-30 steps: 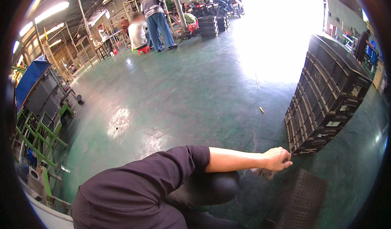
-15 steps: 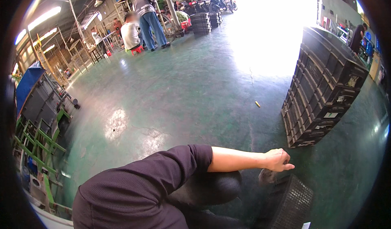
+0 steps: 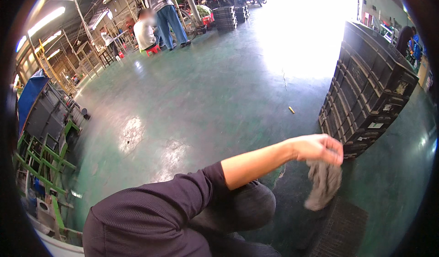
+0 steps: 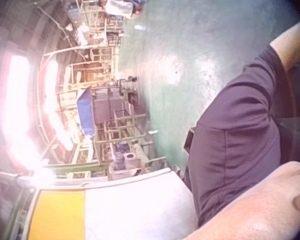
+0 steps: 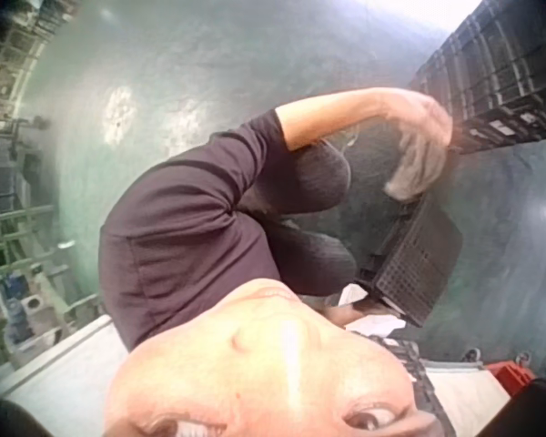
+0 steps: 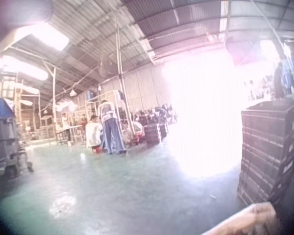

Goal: The person wipes the inside of plastic containers using a cloth, places paper diagrams into the containers, and then walks outside to a trash bin.

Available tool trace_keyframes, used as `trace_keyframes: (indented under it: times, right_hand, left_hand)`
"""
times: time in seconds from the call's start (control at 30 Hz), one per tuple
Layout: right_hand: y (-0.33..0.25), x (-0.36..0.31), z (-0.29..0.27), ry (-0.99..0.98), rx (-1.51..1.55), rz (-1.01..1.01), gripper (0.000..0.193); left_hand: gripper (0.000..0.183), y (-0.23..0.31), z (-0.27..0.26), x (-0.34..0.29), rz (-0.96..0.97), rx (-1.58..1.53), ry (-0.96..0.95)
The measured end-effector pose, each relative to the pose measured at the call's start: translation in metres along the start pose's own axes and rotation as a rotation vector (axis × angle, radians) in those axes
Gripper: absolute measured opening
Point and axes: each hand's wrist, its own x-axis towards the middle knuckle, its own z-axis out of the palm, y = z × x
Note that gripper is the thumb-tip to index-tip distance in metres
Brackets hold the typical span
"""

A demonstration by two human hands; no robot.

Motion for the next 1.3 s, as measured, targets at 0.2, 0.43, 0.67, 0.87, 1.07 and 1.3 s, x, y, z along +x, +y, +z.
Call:
trace_keyframes:
  times: [0.2,0.43,0.67,0.87,1.07,1.3]
  right_hand:
    - [-0.033,-0.013,-0.033,0.232,-0.119,-0.177,0.043]
    - [0.026,0.036,-0.117,-0.327,-0.830,-0.550,0.048]
    - [0.102,-0.037,-0.083,-0.612,-1.157,-0.714,0.047]
    - [0.163,-0.038,-0.110,-0.708,-1.560,-0.631,0.026]
    - [0.165,-0.049,-0.090,-0.635,-1.662,-0.533,0.023]
    - [0.136,-0.035,-0.074,-0.272,-1.507,-0.375,0.029]
  left_hand:
    - [0.014,0.001,-0.019,0.023,0.351,0.488,0.293]
    - [0.015,-0.017,-0.024,0.060,0.410,0.627,0.386]
    - [0.030,0.023,-0.005,0.132,0.710,1.037,0.173]
    - [0.018,0.056,0.053,0.085,0.144,-0.005,0.129]
    - [0.021,-0.033,0.096,0.095,0.035,-0.134,-0.045]
    - [0.033,-0.242,0.114,0.101,0.424,0.649,-0.107]
